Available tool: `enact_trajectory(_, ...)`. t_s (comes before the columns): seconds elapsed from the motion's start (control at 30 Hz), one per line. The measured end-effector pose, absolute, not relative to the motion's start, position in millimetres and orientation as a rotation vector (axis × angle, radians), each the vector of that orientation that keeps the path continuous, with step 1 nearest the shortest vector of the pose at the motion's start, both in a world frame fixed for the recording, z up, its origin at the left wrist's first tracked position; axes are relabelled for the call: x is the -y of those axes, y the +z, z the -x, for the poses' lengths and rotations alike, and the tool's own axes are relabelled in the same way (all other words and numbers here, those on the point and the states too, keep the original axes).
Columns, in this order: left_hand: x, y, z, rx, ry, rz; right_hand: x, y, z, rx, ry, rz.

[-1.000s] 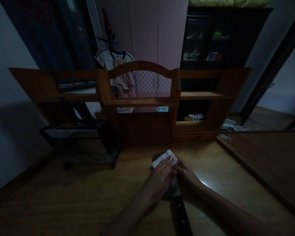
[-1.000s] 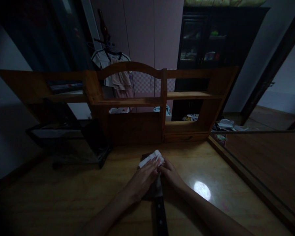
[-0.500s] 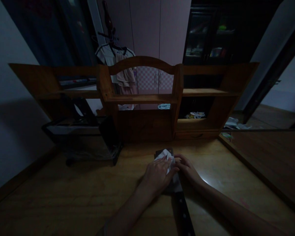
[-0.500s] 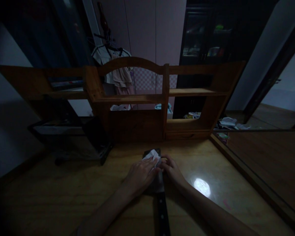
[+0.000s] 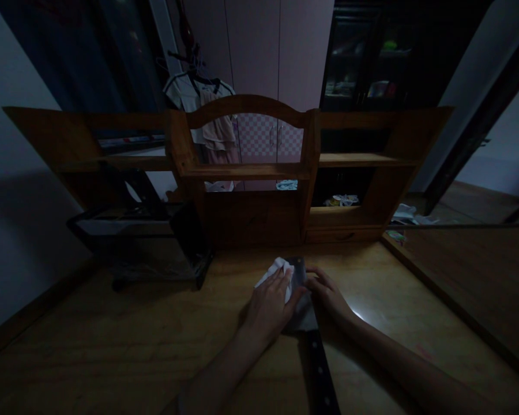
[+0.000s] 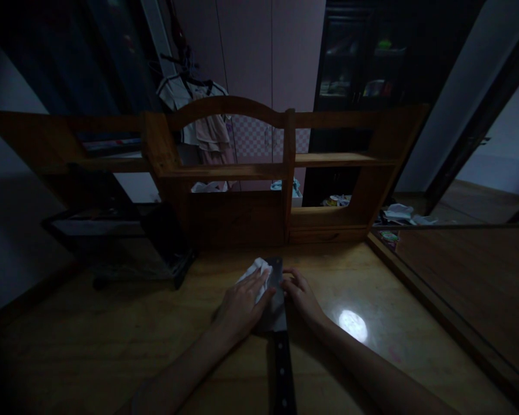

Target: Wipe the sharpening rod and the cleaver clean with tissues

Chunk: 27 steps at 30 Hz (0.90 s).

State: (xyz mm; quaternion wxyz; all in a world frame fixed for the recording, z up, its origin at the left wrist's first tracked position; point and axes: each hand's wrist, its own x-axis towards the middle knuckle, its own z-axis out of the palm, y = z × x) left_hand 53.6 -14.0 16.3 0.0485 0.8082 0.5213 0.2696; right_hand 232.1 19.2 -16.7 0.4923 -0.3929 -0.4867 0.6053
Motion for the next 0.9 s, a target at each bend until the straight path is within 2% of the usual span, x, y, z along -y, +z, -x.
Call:
enact_trajectory(0.33, 24.5, 32.0, -53.5, -1.036, 0.684, -2.623, -27.8, -16.8, -230.8, 0.916, 1.508, 0.920)
enact_trajectory(0.47, 24.0, 33.1, -53.3, -0.953, 0.687, -2.623, -24.7, -11.1, -231.0, 0.894, 1.528, 0.937)
enact_trajectory(0.63, 22.4, 27.3, -59.1, -1.143, 0.720, -2.591, -23.8, -7.1, -229.4, 0.890, 1.557, 0.942)
enact_trajectory(0.9, 21.5, 26.9, -61.9, -1.855, 0.543, -2.378, -22.5, -2.0, -227.9, 0.848, 1.607, 0.927)
